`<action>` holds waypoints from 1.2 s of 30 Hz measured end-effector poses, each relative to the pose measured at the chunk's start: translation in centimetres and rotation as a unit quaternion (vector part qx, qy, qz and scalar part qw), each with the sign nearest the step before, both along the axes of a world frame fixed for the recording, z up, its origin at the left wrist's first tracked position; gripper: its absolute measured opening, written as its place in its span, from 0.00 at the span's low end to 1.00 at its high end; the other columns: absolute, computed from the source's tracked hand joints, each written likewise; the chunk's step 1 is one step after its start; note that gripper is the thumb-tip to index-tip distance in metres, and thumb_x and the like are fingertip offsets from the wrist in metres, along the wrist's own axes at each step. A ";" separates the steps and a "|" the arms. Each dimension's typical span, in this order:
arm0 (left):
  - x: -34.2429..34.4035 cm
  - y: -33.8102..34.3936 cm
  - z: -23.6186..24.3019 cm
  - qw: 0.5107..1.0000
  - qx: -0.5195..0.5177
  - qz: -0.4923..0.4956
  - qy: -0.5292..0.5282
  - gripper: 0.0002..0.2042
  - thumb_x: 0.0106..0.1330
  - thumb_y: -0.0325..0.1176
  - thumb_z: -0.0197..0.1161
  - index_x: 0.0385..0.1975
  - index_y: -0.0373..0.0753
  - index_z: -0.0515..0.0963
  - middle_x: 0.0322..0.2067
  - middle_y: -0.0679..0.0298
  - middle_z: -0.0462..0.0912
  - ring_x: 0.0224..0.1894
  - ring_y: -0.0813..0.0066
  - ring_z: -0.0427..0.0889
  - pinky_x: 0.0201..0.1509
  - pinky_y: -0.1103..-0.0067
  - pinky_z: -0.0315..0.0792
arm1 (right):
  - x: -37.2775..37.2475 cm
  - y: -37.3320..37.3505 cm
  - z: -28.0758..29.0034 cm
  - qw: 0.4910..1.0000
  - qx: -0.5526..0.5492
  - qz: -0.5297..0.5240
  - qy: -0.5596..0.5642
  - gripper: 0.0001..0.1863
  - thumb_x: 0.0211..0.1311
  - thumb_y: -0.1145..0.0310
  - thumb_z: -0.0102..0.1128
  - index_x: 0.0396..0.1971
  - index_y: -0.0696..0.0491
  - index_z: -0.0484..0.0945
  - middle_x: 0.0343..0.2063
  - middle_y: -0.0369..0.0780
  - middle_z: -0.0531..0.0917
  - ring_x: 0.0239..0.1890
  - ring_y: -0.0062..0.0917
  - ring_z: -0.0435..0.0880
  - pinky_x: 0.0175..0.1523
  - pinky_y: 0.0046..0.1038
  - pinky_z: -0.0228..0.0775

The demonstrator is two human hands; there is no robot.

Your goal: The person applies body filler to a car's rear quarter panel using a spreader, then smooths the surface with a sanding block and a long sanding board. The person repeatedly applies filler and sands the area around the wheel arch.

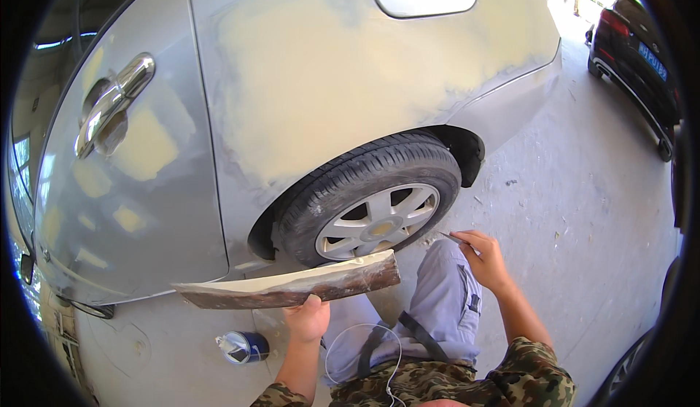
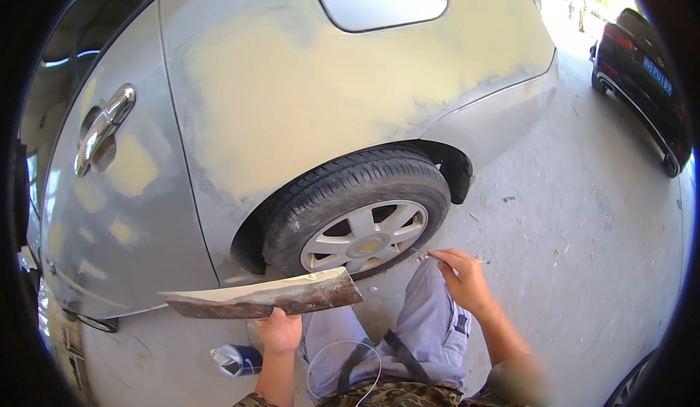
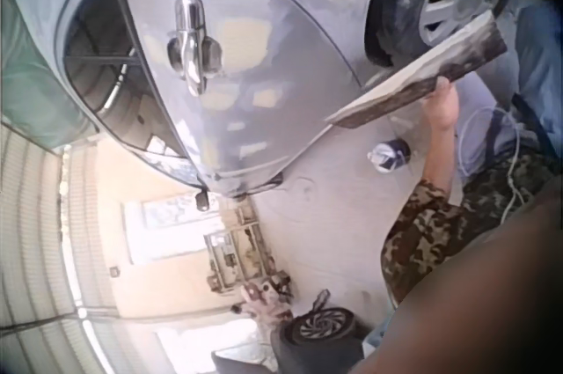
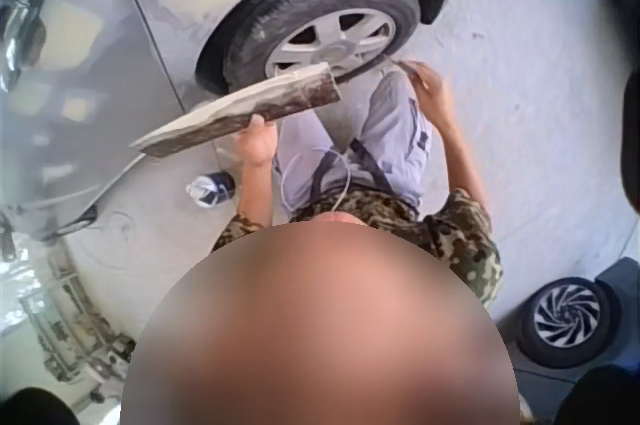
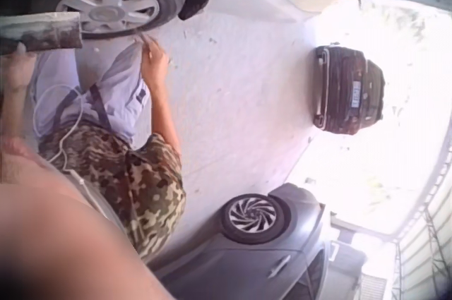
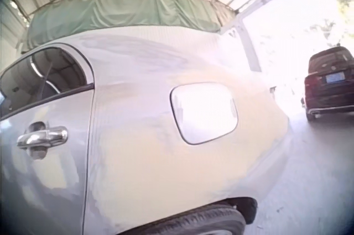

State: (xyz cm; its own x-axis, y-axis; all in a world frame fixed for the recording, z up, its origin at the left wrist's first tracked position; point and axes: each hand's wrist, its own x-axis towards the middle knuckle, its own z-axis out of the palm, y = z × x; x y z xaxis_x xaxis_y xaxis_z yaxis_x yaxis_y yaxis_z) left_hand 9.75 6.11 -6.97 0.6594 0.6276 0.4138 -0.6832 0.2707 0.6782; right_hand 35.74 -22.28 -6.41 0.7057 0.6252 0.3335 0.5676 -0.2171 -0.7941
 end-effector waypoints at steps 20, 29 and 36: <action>5.6 -4.5 -2.1 0.987 0.105 -0.009 0.122 0.22 0.80 0.22 0.64 0.73 0.36 0.75 0.66 0.65 0.80 0.64 0.76 0.77 0.68 0.74 0.71 | 2.9 -4.8 -6.1 0.926 0.201 -0.244 0.206 0.13 0.80 0.72 0.64 0.55 0.63 0.87 0.38 0.31 0.85 0.40 0.15 0.79 0.48 0.21 0.73; 7.1 -5.4 -3.6 0.971 0.152 -0.016 0.183 0.21 0.79 0.22 0.64 0.70 0.30 0.75 0.65 0.60 0.82 0.65 0.71 0.79 0.72 0.72 0.71 | 2.8 -5.4 -7.8 0.808 0.399 -0.178 0.395 0.15 0.82 0.71 0.62 0.59 0.62 0.84 0.52 0.40 0.91 0.50 0.22 0.89 0.59 0.31 0.81; 7.6 -5.4 -3.0 0.970 0.164 0.004 0.179 0.21 0.77 0.21 0.66 0.68 0.29 0.76 0.64 0.57 0.82 0.63 0.70 0.81 0.71 0.72 0.72 | 1.8 -4.9 -9.6 0.774 0.415 -0.169 0.448 0.15 0.81 0.71 0.63 0.60 0.62 0.84 0.49 0.39 0.91 0.48 0.23 0.89 0.56 0.31 0.82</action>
